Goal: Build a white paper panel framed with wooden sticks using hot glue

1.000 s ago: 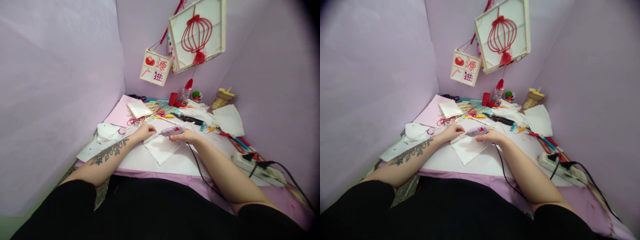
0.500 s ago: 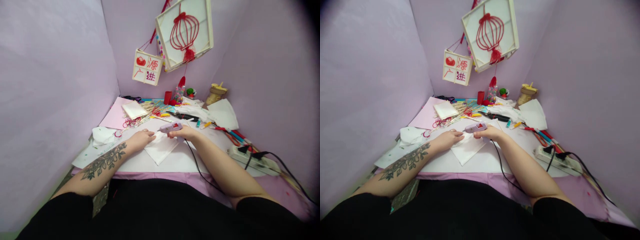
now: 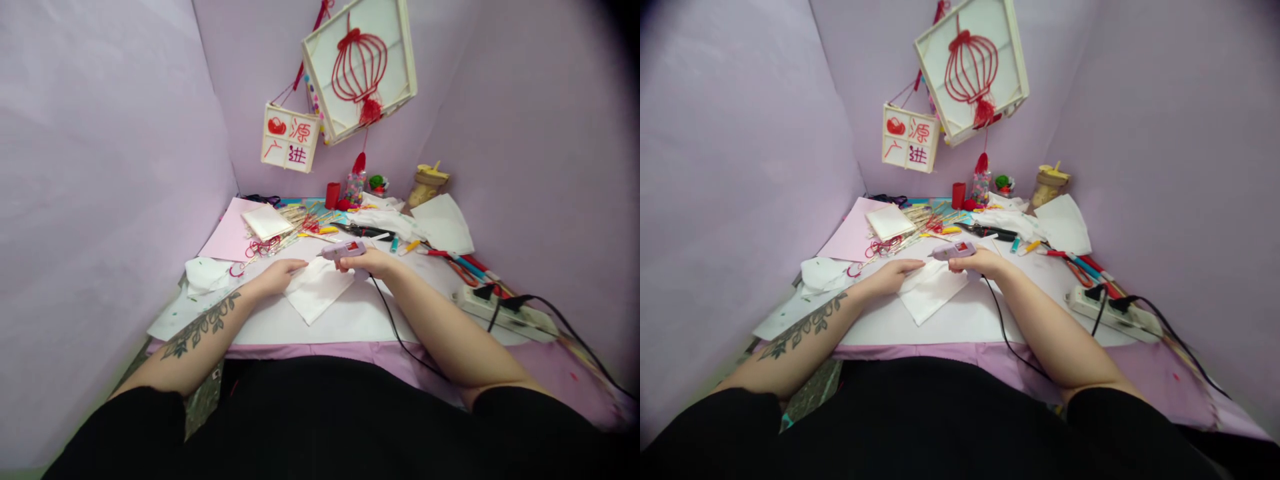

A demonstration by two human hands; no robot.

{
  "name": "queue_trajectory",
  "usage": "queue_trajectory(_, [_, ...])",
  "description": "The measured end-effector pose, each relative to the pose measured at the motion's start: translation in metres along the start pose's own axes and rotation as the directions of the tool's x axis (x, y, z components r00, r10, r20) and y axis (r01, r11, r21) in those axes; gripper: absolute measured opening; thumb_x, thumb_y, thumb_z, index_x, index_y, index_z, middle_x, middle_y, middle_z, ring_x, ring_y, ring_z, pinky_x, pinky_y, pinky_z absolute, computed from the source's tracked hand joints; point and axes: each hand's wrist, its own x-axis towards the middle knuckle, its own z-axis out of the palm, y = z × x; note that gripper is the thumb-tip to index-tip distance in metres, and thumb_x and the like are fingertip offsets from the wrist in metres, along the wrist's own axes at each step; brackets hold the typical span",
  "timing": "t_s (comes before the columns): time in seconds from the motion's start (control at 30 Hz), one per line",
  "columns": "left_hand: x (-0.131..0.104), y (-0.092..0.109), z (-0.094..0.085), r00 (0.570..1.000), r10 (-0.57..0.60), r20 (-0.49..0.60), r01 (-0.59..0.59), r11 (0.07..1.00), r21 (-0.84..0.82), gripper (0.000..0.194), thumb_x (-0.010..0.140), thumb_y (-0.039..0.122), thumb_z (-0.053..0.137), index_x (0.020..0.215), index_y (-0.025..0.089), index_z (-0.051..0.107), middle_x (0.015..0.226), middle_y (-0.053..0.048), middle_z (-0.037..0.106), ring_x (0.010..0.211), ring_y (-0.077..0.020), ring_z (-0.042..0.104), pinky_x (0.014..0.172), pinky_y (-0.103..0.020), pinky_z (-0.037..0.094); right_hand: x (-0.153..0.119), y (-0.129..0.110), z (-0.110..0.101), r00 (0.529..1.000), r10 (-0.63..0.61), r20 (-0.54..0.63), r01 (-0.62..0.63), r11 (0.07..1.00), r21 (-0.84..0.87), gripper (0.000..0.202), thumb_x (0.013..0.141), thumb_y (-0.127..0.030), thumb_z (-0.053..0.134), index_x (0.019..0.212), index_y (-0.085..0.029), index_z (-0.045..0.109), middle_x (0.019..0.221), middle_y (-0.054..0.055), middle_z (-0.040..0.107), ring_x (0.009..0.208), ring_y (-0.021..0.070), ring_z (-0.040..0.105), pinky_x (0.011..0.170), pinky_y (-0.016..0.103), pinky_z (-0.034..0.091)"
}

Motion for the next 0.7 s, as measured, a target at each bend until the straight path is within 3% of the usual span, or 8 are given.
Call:
queue_trajectory(0.1, [0.0, 0.007, 0.004, 1.0, -0.007, -0.029, 0.011, 0.993, 0.12, 0.043, 0.087, 0.023, 0.041, 0.125, 0.021, 0.06, 0.136, -0.007, 0.053, 0.127, -0.0238, 0.045, 0.108, -0.041, 0.033, -0.001, -0.003, 0.001, 1.0, -0.009, -0.016, 0.009, 1.0, 0.004, 0.035, 0.059, -0.044, 0.076, 0.072, -0.014, 0.066, 0.069, 0.003, 0.065, 0.066, 0.0148, 0.058, 0.064, 0.027, 0.045])
queue_trajectory(0.2, [-0.002, 0.015, 0.008, 0.999, -0.044, 0.012, 0.037, 0.939, 0.343, 0.046, 0.09, 0.04, 0.041, 0.131, 0.024, 0.054, 0.145, -0.011, 0.041, 0.129, -0.0332, 0.039, 0.104, -0.052, 0.033, -0.002, -0.007, 0.003, 1.0, 0.012, -0.025, -0.012, 1.0, -0.007, 0.035, 0.058, -0.046, 0.076, 0.07, -0.014, 0.067, 0.067, 0.003, 0.065, 0.065, 0.0152, 0.058, 0.064, 0.027, 0.045])
queue_trajectory(0.27, [-0.004, 0.017, 0.009, 0.996, -0.076, 0.044, 0.05, 0.904, 0.425, 0.049, 0.091, 0.044, 0.039, 0.136, 0.027, 0.047, 0.15, -0.01, 0.033, 0.131, -0.0358, 0.035, 0.102, -0.055, 0.032, -0.002, -0.008, 0.004, 1.0, 0.022, -0.022, -0.022, 1.0, -0.013, 0.035, 0.058, -0.046, 0.076, 0.07, -0.014, 0.067, 0.067, 0.003, 0.065, 0.065, 0.0153, 0.058, 0.064, 0.027, 0.046])
queue_trajectory(0.37, [-0.004, 0.014, 0.006, 0.992, -0.094, 0.085, 0.047, 0.894, 0.445, 0.051, 0.092, 0.045, 0.036, 0.14, 0.03, 0.041, 0.152, -0.009, 0.029, 0.134, -0.0358, 0.03, 0.103, -0.055, 0.03, -0.001, -0.007, 0.003, 1.0, 0.019, -0.013, -0.02, 1.0, -0.006, 0.035, 0.057, -0.045, 0.077, 0.07, -0.014, 0.067, 0.067, 0.003, 0.066, 0.065, 0.0152, 0.058, 0.064, 0.027, 0.046])
queue_trajectory(0.53, [-0.003, 0.004, -0.002, 0.989, -0.118, 0.089, 0.074, 0.918, 0.389, 0.046, 0.094, 0.04, 0.032, 0.137, 0.029, 0.047, 0.151, -0.006, 0.031, 0.134, -0.0308, 0.032, 0.107, -0.046, 0.028, -0.001, -0.004, 0.0, 0.999, 0.036, -0.019, -0.036, 0.999, 0.003, 0.036, 0.057, -0.045, 0.078, 0.074, -0.015, 0.068, 0.07, 0.004, 0.067, 0.068, 0.0159, 0.06, 0.066, 0.027, 0.046])
queue_trajectory(0.7, [-0.007, 0.003, -0.003, 0.994, -0.071, 0.082, 0.031, 0.906, 0.421, 0.046, 0.091, 0.043, 0.041, 0.135, 0.033, 0.048, 0.153, -0.006, 0.026, 0.135, -0.0351, 0.028, 0.105, -0.052, 0.029, -0.002, -0.007, 0.001, 0.999, 0.027, -0.018, -0.027, 1.0, -0.006, 0.037, 0.056, -0.046, 0.078, 0.07, -0.014, 0.067, 0.068, 0.004, 0.066, 0.066, 0.0157, 0.059, 0.065, 0.028, 0.046])
